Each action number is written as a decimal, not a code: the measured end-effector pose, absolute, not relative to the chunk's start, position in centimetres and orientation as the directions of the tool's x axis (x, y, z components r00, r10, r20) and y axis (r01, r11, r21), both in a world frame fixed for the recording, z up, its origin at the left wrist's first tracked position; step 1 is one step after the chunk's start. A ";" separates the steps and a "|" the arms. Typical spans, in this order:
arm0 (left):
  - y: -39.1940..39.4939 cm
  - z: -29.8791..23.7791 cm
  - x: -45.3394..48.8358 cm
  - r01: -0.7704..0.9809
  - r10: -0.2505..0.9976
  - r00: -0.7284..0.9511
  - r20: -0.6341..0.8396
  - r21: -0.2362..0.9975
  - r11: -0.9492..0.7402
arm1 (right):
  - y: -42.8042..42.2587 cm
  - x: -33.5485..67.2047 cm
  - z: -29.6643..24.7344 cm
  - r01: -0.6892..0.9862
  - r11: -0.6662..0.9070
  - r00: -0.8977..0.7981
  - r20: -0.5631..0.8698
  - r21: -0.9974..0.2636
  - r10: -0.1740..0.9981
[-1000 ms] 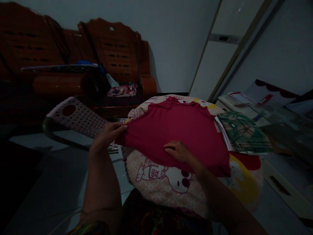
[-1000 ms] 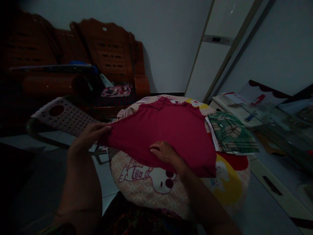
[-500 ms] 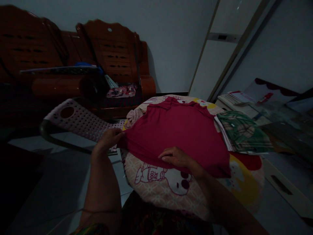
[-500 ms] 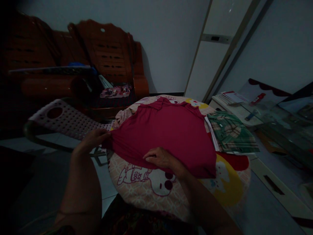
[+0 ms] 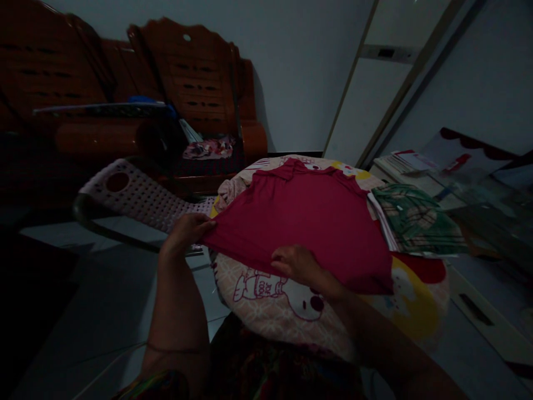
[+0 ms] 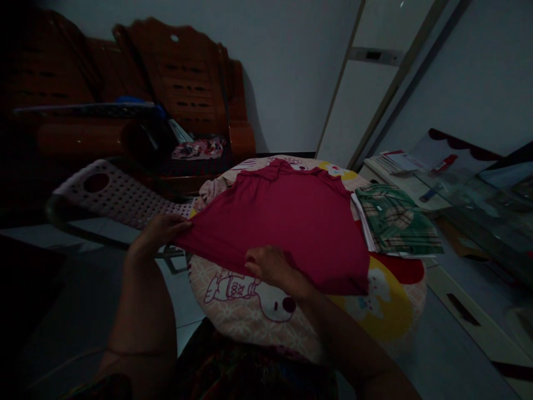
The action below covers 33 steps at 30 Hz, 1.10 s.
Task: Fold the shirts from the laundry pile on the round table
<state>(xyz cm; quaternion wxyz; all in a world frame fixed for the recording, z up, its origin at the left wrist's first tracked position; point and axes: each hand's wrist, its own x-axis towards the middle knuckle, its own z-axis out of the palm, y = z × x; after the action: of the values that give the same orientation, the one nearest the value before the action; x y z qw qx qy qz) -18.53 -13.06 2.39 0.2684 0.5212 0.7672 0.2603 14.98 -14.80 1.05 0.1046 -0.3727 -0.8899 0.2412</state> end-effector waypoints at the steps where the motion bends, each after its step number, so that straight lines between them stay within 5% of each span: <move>1: -13.2 2.5 -18.5 0.650 0.940 -0.312 -0.139 0.690 0.318 | -15.2 14.6 1.1 0.633 0.637 -0.713 -0.011 -0.440 0.701; 6: -13.9 3.1 -18.1 0.615 0.943 -0.306 -0.130 0.729 0.300 | -16.3 13.5 1.2 0.653 0.736 -0.753 -0.053 -0.179 0.656; 9: -14.0 3.0 -18.1 0.599 0.946 -0.299 -0.122 0.748 0.286 | -16.4 13.4 1.3 0.634 0.754 -0.771 -0.060 -0.170 0.635; 16: -13.8 2.8 -18.4 0.521 0.942 -0.305 -0.140 0.804 0.288 | -15.7 14.1 0.1 0.477 0.648 -0.803 0.006 -0.594 0.596; 21: -13.1 4.9 -15.3 0.440 0.984 -0.177 0.009 0.895 0.071 | -13.7 14.4 0.0 0.307 0.159 -0.638 -0.079 -0.938 0.766; 24: -12.3 6.0 -11.0 0.502 0.992 0.026 0.120 0.857 -0.117 | -12.1 14.9 0.1 0.109 -0.113 -0.531 -0.154 -0.988 0.833; 27: -11.9 6.6 -6.5 0.529 0.924 0.372 0.093 0.796 -0.293 | -10.9 15.6 -0.1 -0.025 -0.221 -0.481 -0.182 -0.975 0.857; 30: -11.2 7.0 -3.9 0.470 0.716 0.697 -0.053 0.787 -0.399 | -10.3 15.8 -0.8 0.021 -0.219 -0.416 -0.207 -0.976 0.885; 33: -8.2 7.4 -3.8 0.501 0.713 0.700 -0.021 0.726 -0.471 | -10.1 15.4 -1.6 0.154 -0.207 -0.300 -0.245 -0.966 0.922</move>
<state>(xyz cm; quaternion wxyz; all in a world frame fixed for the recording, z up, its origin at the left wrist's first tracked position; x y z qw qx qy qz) -3.76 -8.20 7.44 0.3684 0.8453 0.3592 0.1442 15.37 -10.12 -1.63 0.3213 -0.4966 -0.5417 0.5973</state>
